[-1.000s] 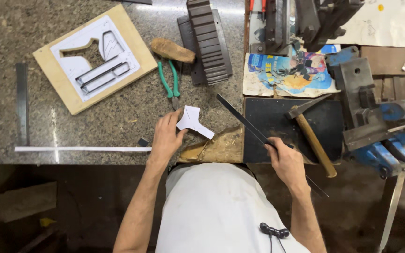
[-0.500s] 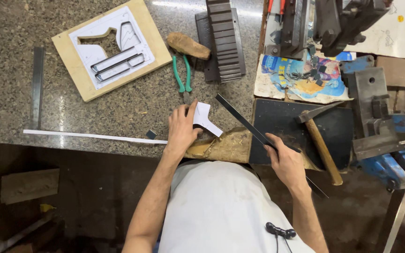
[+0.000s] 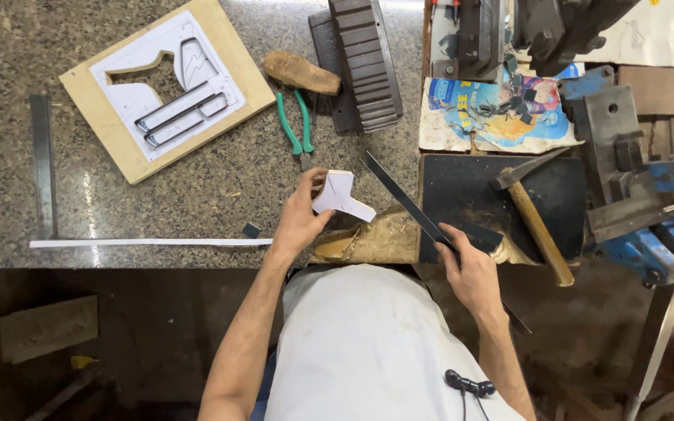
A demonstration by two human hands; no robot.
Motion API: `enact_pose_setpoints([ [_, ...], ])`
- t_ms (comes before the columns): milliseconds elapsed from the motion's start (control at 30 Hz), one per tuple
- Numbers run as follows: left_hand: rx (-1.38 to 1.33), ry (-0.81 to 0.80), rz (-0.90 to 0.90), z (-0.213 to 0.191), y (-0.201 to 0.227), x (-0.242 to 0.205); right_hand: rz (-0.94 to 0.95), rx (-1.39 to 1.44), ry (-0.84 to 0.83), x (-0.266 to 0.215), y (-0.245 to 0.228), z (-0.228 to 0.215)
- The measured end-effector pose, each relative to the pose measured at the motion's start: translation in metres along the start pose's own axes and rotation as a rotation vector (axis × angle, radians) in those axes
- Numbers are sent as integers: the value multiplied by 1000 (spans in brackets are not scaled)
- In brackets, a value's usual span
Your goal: The person uses pliers to bend a metal strip and then operates a manual shear to cut a dark metal piece, repeatedly aligning it with a paper template. The person handles the metal piece and template multiple times during the cutting process.
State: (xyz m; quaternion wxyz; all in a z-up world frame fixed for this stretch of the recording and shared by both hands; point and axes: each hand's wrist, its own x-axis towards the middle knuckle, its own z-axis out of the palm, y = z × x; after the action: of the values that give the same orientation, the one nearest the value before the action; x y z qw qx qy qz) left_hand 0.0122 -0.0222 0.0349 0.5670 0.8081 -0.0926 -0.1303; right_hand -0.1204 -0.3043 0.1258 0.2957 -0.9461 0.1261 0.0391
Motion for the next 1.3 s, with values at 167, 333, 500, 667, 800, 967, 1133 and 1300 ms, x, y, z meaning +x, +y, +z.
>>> enact_pose_setpoints([
  [167, -264, -30, -110, -6, 5, 3, 26, 35, 22, -2, -8, 2],
  [333, -475, -53, -155, -17, 9, 3, 37, 86, 11, -2, -15, -1],
  [500, -648, -14, -148, -23, 11, 1, 90, 131, -29, 2, -21, -5],
  [667, -722, -7, -41, -21, 0, -6, 33, 127, -17, 3, -25, -1],
  [800, -768, 19, -113, -19, -6, -8, 32, 147, -27, 6, -27, 2],
  [967, -735, 47, -154, -20, 0, -15, 9, 150, -34, 7, -31, 4],
  [1133, -717, 62, -184, -24, 9, -19, 21, 156, -45, 7, -32, 3],
  [1300, -766, 59, -193, -27, 17, -23, 5, 171, -47, 3, -31, 3],
])
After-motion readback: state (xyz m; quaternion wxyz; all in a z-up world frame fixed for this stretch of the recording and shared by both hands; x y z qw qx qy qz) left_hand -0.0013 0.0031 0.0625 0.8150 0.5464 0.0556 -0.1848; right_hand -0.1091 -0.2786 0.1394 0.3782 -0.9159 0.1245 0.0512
